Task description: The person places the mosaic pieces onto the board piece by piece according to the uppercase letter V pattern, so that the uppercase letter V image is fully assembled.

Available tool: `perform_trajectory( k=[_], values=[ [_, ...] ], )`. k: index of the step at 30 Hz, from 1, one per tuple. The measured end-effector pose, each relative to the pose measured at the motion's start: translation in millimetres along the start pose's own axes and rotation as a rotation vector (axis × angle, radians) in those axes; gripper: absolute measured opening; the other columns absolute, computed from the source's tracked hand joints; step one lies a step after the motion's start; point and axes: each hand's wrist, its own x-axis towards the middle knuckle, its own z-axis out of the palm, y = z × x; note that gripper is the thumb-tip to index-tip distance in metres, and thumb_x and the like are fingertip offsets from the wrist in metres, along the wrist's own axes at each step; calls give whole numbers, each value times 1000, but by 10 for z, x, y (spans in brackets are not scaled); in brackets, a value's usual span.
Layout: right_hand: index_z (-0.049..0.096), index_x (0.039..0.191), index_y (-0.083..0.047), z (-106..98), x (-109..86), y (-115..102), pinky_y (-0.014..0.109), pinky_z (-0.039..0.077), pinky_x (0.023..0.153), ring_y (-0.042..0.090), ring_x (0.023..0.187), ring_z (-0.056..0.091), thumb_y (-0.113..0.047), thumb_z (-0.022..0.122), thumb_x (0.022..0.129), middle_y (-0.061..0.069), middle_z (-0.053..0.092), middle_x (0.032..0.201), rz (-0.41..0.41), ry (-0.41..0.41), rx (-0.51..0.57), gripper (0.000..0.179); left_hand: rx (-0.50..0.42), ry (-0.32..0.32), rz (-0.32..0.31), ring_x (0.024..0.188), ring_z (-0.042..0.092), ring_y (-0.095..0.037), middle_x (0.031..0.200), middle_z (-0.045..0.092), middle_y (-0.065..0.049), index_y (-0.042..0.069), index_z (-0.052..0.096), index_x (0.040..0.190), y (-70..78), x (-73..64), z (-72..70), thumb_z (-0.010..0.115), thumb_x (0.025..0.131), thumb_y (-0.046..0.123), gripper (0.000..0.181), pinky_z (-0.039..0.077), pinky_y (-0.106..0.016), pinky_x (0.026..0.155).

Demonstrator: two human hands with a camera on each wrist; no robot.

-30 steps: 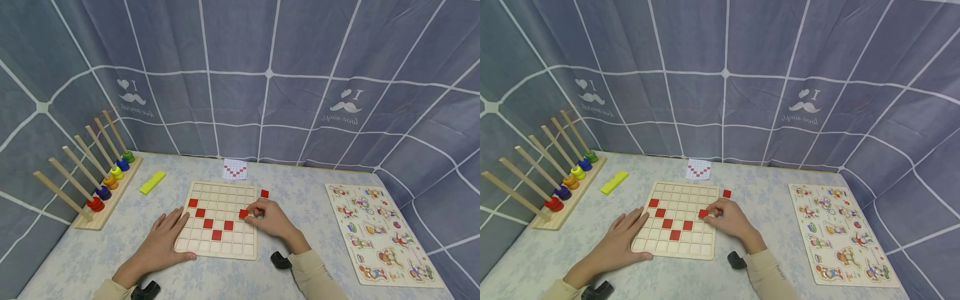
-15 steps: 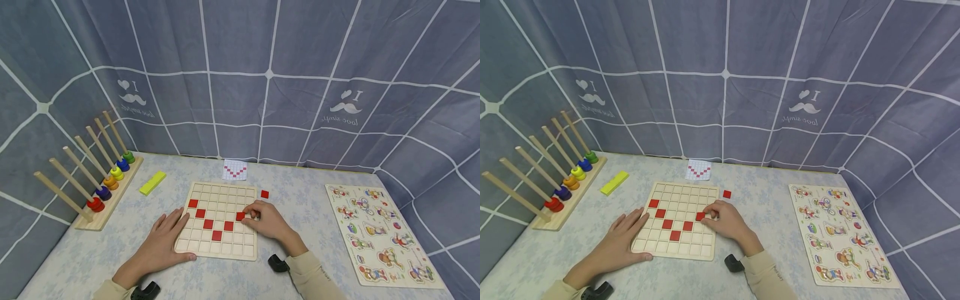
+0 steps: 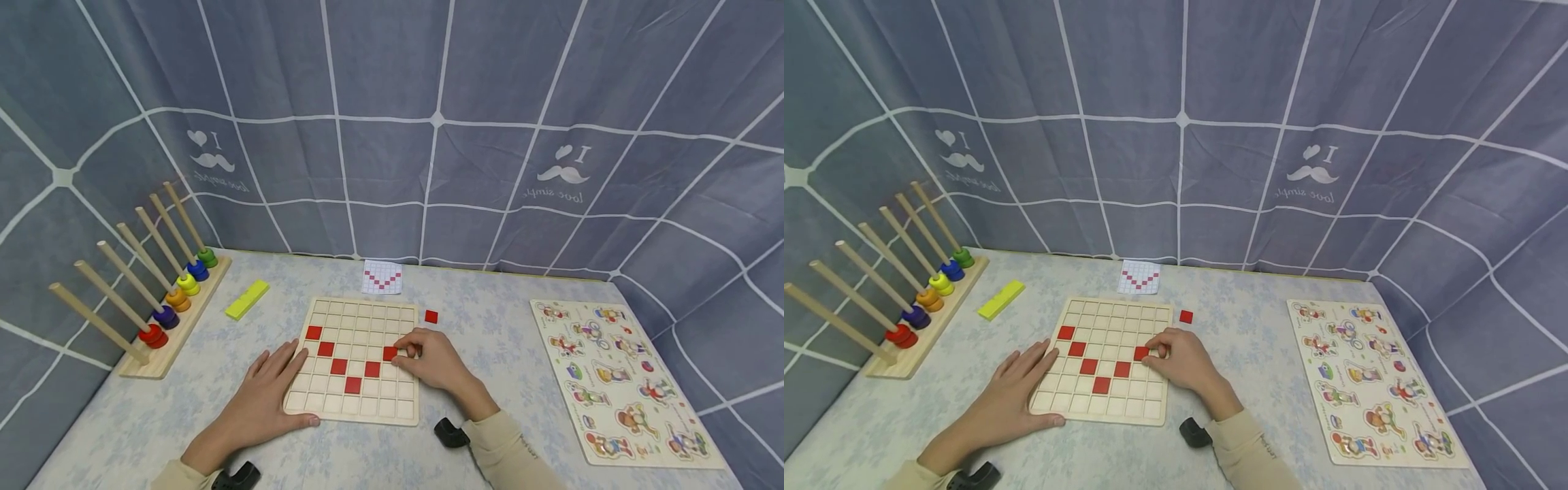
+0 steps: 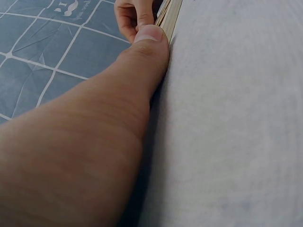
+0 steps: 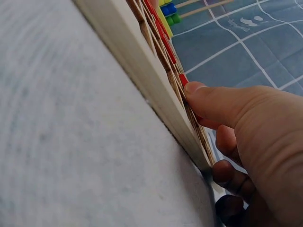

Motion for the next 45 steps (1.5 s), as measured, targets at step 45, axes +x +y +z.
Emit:
perform_trajectory(
  k=[45],
  values=[
    [73,126,-14,-315,106,237,33,47,79,14,85,52,-32,86,82,-4,63,91,115,134,-7,49,14,6,4,152,29,-37,166,31,-16,10,38,159,13,-4,-18,69,72,83,117,17,-58,120]
  ],
)
